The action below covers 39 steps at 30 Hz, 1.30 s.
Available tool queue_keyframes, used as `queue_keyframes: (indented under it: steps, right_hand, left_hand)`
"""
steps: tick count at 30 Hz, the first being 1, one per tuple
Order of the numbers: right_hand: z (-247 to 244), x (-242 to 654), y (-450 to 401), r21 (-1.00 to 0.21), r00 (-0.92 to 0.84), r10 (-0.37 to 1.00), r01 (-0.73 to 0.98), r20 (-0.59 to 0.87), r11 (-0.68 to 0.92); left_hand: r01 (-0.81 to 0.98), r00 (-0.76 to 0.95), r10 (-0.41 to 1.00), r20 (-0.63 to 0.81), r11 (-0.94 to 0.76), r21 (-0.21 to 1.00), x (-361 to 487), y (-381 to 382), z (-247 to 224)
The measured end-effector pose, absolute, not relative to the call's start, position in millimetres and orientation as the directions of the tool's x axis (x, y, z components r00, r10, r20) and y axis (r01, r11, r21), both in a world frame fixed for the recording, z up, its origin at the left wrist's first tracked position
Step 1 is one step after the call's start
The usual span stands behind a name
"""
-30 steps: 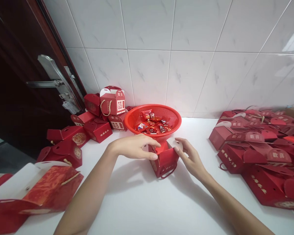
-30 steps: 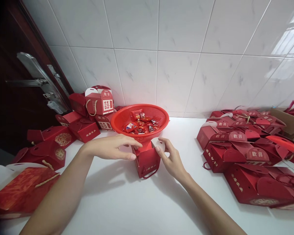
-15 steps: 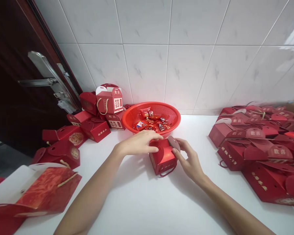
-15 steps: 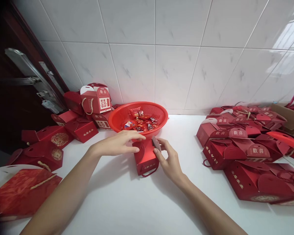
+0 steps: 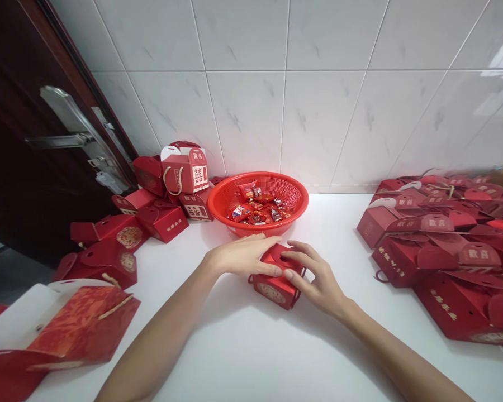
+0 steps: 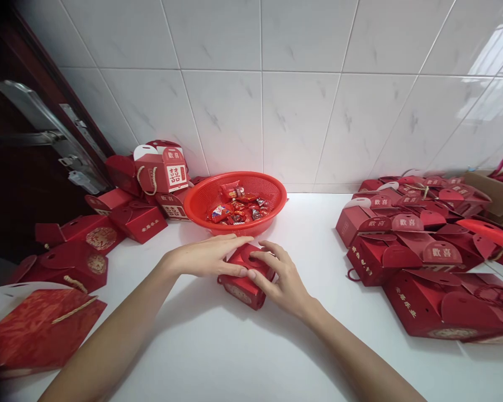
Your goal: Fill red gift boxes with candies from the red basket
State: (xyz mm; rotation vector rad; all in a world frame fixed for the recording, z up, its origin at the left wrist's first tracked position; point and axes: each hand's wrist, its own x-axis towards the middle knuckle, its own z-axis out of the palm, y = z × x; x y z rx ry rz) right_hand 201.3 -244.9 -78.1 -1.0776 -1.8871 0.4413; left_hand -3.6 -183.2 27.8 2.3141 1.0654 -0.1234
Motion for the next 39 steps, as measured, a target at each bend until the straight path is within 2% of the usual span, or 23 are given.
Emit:
queue_keyframes:
  steps: [3,6,9,16,23,30,36,39]
  right_hand:
    - [-75.0,203.5,-246.5,-0.643,-0.275,0.821,0.517,0.5,0.565]
    - [-73.3,205.6,-247.0,-0.646,-0.302,0.833,0.528,0.464,0.552]
    - [-71.9,206.1,-247.3,-0.662,-0.313,0.852,0.536,0.42,0.524]
    - [-71.0,205.4,-247.5,-0.675,-0.329,0.859,0.531,0.393,0.512]
    - [-73.9,205.7,-247.2,-0.696,-0.309,0.873,0.528,0.376,0.487]
    - [-74.2,208.8,-244.0,-0.736,-0.186,0.884,0.494,0.429,0.462]
    - [-65.1,213.9,-241.1,-0.886,-0.02,0.971,0.405,0.237,0.225]
    - [-61.9,219.9,-238.6,-0.866,0.014,0.959,0.434,0.282,0.248]
  left_hand:
    - [0.712,0.686,0.655,-0.318,-0.513,0.48,-4.2,-182.7,26.1]
    - [0.628,0.758,0.594,-0.27,-0.552,0.549,-8.1,-178.1,26.3]
    - [0.625,0.755,0.579,-0.307,-0.495,0.603,-10.7,-172.7,25.4]
    - [0.725,0.664,0.669,-0.333,-0.468,0.504,-5.2,-171.9,23.0]
    - [0.733,0.649,0.689,-0.322,-0.454,0.507,-4.2,-171.0,23.4]
    - [0.717,0.631,0.73,-0.26,-0.422,0.555,-4.4,-165.8,18.1]
    - [0.705,0.602,0.763,-0.233,-0.372,0.603,-5.8,-163.0,16.3]
    - [0.708,0.598,0.77,-0.222,-0.377,0.598,-6.3,-164.2,17.1]
